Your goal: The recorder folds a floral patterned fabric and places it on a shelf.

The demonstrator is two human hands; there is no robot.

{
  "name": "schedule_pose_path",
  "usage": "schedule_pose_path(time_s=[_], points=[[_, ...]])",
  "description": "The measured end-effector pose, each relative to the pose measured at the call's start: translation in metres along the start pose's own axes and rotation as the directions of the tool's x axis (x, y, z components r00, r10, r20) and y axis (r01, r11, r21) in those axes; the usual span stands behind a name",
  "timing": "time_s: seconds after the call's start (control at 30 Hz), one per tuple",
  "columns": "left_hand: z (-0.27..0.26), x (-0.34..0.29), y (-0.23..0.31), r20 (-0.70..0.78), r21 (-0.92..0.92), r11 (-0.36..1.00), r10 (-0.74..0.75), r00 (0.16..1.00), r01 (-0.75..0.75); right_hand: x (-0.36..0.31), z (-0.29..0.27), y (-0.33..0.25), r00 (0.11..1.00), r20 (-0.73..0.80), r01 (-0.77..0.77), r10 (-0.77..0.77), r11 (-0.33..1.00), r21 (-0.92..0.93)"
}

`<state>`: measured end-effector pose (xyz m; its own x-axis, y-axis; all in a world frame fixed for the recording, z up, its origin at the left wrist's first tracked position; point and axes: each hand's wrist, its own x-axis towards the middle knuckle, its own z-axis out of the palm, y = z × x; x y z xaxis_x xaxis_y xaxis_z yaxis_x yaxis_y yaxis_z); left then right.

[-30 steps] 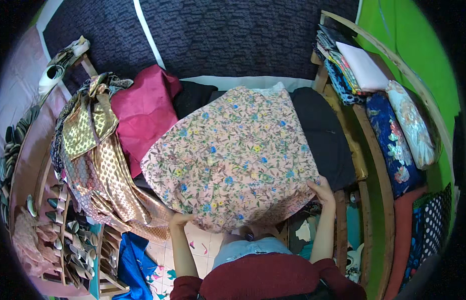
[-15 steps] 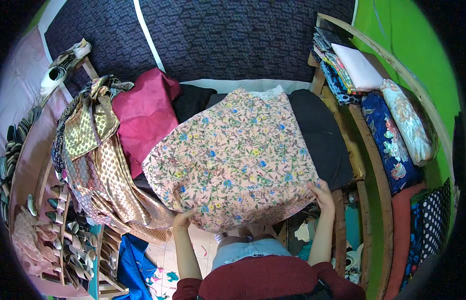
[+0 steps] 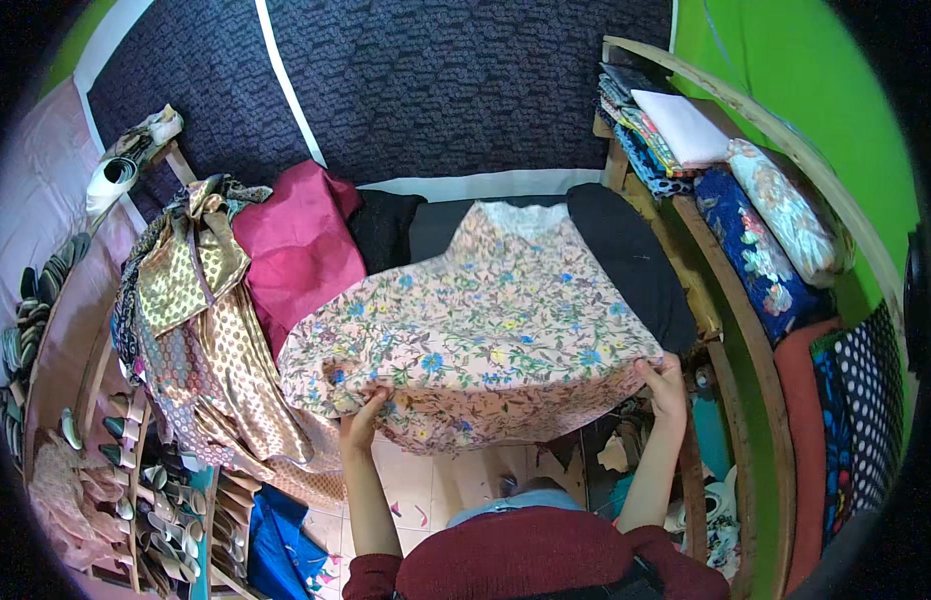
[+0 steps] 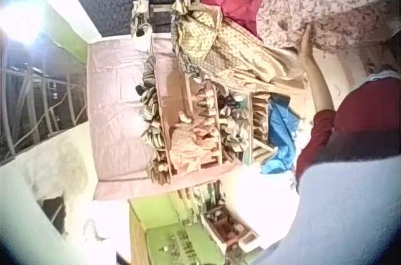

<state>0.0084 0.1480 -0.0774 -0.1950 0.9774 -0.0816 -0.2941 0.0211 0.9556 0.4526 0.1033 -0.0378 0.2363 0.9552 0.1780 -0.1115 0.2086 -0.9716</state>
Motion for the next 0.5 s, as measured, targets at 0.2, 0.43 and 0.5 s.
schedule_pose_path(time_s=[0.2,0.43,0.5], points=[[-0.015,-0.04,0.035,0.032,-0.029,0.979,0.202,0.979,-0.201,-0.054,0.02,-0.03,0.984,-0.065,0.164,-0.168,0.985,-0.054],[-0.049,-0.07,0.065,0.13,-0.096,0.978,0.195,0.972,-0.183,-0.122,0.048,-0.067,0.961,-0.106,0.243,-0.253,0.964,-0.105],[-0.057,-0.075,0.074,0.165,-0.202,0.976,0.121,0.979,-0.087,-0.143,0.063,-0.083,0.952,-0.104,0.275,-0.289,0.953,-0.129]])
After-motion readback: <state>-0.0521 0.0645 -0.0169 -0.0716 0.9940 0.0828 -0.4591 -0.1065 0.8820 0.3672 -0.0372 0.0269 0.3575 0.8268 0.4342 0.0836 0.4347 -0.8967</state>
